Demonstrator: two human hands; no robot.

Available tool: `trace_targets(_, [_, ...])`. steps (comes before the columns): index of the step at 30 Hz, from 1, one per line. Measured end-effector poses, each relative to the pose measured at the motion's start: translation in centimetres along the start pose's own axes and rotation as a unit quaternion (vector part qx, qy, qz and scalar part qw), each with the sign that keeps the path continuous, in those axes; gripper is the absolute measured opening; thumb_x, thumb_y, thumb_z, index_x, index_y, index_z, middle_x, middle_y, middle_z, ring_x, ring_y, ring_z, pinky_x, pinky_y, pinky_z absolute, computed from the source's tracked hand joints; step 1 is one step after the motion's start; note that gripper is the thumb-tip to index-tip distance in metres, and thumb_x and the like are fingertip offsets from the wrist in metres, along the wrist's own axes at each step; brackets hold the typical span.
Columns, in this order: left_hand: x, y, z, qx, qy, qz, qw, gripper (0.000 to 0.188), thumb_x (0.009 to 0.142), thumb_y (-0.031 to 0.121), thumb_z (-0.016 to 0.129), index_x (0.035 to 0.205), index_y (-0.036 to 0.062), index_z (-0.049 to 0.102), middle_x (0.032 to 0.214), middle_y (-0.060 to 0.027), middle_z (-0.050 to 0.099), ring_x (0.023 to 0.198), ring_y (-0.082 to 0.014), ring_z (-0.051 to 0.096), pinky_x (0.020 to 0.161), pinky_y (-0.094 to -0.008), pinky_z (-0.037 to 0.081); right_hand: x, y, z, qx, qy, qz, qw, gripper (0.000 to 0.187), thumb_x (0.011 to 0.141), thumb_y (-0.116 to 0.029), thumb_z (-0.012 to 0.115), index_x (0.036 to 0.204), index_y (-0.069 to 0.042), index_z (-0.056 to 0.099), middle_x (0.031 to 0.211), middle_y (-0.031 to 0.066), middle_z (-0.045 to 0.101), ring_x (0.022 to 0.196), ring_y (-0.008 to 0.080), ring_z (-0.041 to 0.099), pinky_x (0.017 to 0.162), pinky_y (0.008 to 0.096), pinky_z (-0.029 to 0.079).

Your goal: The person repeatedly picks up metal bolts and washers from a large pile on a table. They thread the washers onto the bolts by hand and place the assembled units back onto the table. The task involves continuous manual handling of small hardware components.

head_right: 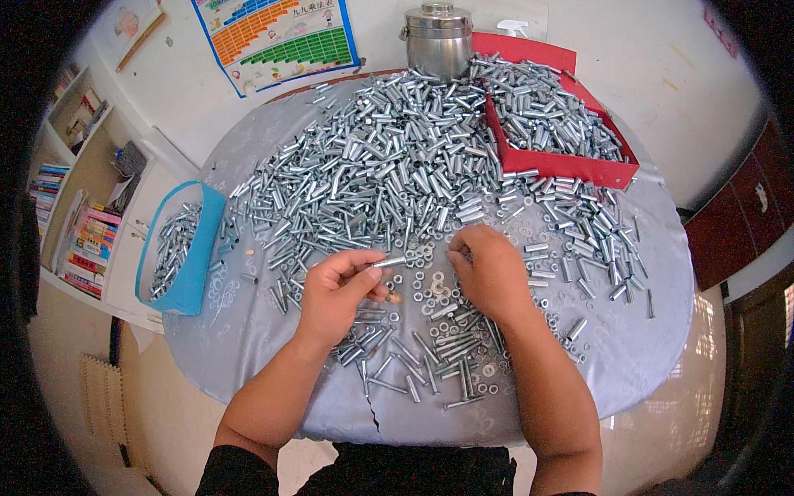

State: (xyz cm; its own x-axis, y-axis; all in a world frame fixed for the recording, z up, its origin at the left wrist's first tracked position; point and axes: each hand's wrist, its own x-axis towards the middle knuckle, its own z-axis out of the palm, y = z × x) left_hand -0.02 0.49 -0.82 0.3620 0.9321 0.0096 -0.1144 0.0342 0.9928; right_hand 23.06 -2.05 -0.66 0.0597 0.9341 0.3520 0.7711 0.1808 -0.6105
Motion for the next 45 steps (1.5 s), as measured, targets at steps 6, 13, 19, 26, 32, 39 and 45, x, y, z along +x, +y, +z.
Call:
trace_targets(6, [-0.1,0.2,0.3,-0.009,-0.001,-0.009,1.0,0.021,0.092,0.003,0.059,0.111,-0.0036,0.064,0.094,-0.0096,0.069,0.074,-0.0136,0.068,0.068,-0.0254,0.057,-0.8,-1.8,0.5,0.269,-0.012,0.125,0.955,0.008,0.086,-0.006,0.068,0.09,-0.001,0.063,0.08,0.0038,0.064,0.069,0.0085,0.058,0.063,0.0238,0.047])
trace_targets(13, [0.0,0.1,0.3,0.002,-0.008,-0.014,1.0,0.022,0.093,0.004,0.059,0.113,-0.0033,0.064,0.093,-0.0096,0.07,0.075,-0.0132,0.068,0.067,-0.0253,0.057,-1.2,-2.2,0.9,0.401,-0.065,0.129,0.905,0.011,0.085,0.0,0.068,0.095,0.0,0.065,0.084,0.0017,0.066,0.074,0.0069,0.06,0.067,0.0225,0.049])
trace_targets(19, [-0.2,0.5,0.3,-0.004,-0.018,-0.031,0.999,0.023,0.093,0.005,0.06,0.114,-0.0041,0.063,0.095,-0.0111,0.069,0.076,-0.0146,0.068,0.067,-0.0261,0.057,-1.0,-2.9,0.8,0.467,-0.053,0.14,0.872,0.015,0.083,0.0,0.072,0.096,0.0,0.066,0.086,0.0024,0.067,0.076,0.0078,0.061,0.068,0.0224,0.05])
trace_targets(26, [-0.2,0.7,0.4,-0.024,-0.032,-0.035,0.999,0.022,0.092,0.002,0.058,0.113,-0.0037,0.063,0.098,-0.0142,0.07,0.076,-0.0183,0.07,0.066,-0.0283,0.058,-0.9,-2.4,0.2,0.418,-0.074,0.147,0.893,0.018,0.085,-0.004,0.071,0.101,0.002,0.067,0.083,0.0035,0.068,0.073,0.0084,0.061,0.067,0.0231,0.05])
trace_targets(32, [-0.1,0.5,-0.1,-0.041,0.008,-0.005,0.999,0.023,0.091,0.003,0.06,0.114,-0.0024,0.062,0.098,-0.0139,0.071,0.074,-0.0164,0.069,0.065,-0.0281,0.058,-0.1,-0.7,-1.0,0.209,0.123,0.141,0.96,0.013,0.087,-0.008,0.068,0.096,0.001,0.068,0.08,0.0057,0.068,0.069,0.0103,0.061,0.065,0.0256,0.049])
trace_targets(39, [-0.2,0.6,0.1,-0.03,0.009,-0.013,0.999,0.023,0.092,0.004,0.06,0.113,-0.0025,0.062,0.097,-0.0134,0.071,0.073,-0.0152,0.068,0.066,-0.0279,0.057,-0.2,0.7,-1.2,0.026,0.1,0.059,0.993,0.012,0.079,-0.009,0.069,0.089,-0.002,0.07,0.09,0.0153,0.067,0.082,0.0312,0.064,0.076,0.0367,0.05])
trace_targets(45, [-0.2,0.6,0.1,-0.03,0.008,-0.004,0.999,0.023,0.092,0.005,0.06,0.113,-0.0025,0.062,0.097,-0.0136,0.071,0.074,-0.0152,0.068,0.066,-0.0277,0.057,-0.2,1.4,-1.7,-0.021,0.032,0.007,0.999,0.012,0.076,-0.009,0.069,0.087,-0.004,0.071,0.084,0.0149,0.065,0.084,0.0337,0.062,0.077,0.0403,0.049])
